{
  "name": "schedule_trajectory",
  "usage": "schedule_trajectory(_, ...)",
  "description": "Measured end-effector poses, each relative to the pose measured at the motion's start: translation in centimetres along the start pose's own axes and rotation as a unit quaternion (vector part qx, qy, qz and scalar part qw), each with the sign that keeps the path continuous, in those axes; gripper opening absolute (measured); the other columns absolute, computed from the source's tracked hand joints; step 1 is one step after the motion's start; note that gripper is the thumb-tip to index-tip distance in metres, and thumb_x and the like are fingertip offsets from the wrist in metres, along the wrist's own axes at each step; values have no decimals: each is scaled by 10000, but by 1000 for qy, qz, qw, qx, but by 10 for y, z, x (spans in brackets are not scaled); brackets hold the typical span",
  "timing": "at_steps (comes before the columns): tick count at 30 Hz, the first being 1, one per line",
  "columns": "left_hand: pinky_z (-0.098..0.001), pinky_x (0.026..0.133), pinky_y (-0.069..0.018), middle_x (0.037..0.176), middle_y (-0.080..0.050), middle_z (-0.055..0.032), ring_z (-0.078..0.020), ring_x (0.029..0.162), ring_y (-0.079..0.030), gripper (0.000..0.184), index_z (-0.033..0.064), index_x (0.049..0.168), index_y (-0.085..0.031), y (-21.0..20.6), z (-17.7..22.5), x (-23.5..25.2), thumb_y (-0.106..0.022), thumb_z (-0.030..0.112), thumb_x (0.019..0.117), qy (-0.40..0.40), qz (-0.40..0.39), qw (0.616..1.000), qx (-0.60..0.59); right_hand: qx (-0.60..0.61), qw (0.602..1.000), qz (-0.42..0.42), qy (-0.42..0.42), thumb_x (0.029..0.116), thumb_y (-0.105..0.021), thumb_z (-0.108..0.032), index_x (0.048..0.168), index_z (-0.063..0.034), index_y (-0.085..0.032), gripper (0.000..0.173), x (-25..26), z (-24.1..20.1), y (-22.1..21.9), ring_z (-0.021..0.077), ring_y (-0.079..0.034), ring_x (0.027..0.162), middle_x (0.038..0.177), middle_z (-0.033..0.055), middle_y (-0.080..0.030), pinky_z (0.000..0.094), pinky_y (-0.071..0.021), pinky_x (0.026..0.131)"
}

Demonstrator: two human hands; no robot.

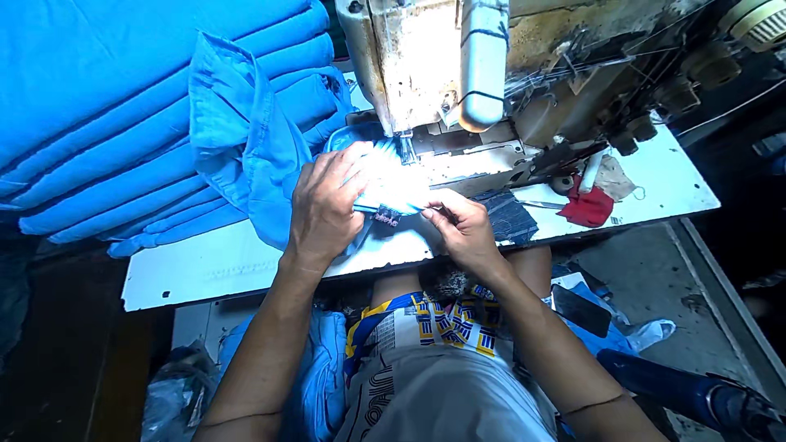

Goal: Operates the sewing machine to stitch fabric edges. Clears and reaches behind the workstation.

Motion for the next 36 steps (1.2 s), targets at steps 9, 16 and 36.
schedule_trajectory(9,-528,1131,-391,1590,-439,-84,-326,1430,-432,525,115,1324,-683,4,-4,-5,-750,245,820,35,-39,998,-29,8,999,42,-1,995,-625,-20,1106,-16,-719,145,15,5,-14,126,-699,951,1061,82,-723,306,-600,853)
schedule_trajectory(16,-512,1113,-393,1588,-451,-48,-282,1429,-441,547,157,1394,-635,-18,5,-22,-688,440,928,67,-57,996,-29,-14,999,30,10,1004,-613,-21,1223,-38,-712,241,9,5,-10,132,-693,1082,1242,78,-706,309,-595,938)
schedule_trajectory(36,-426,1072,-464,1374,-646,-28,-189,1279,-581,299,126,1130,-767,-20,21,-18,-605,349,1015,163,114,971,-132,-121,969,213,30,1017,-640,-153,1236,-23,-682,258,-39,-22,187,127,-630,649,947,68,-721,309,-551,563)
Point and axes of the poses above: each hand's wrist, its own x-axis towards the middle knuckle, its own y-axis out of the back of the hand, z = x × y, the point moved 1 cm from there along x, towards the middle knuckle
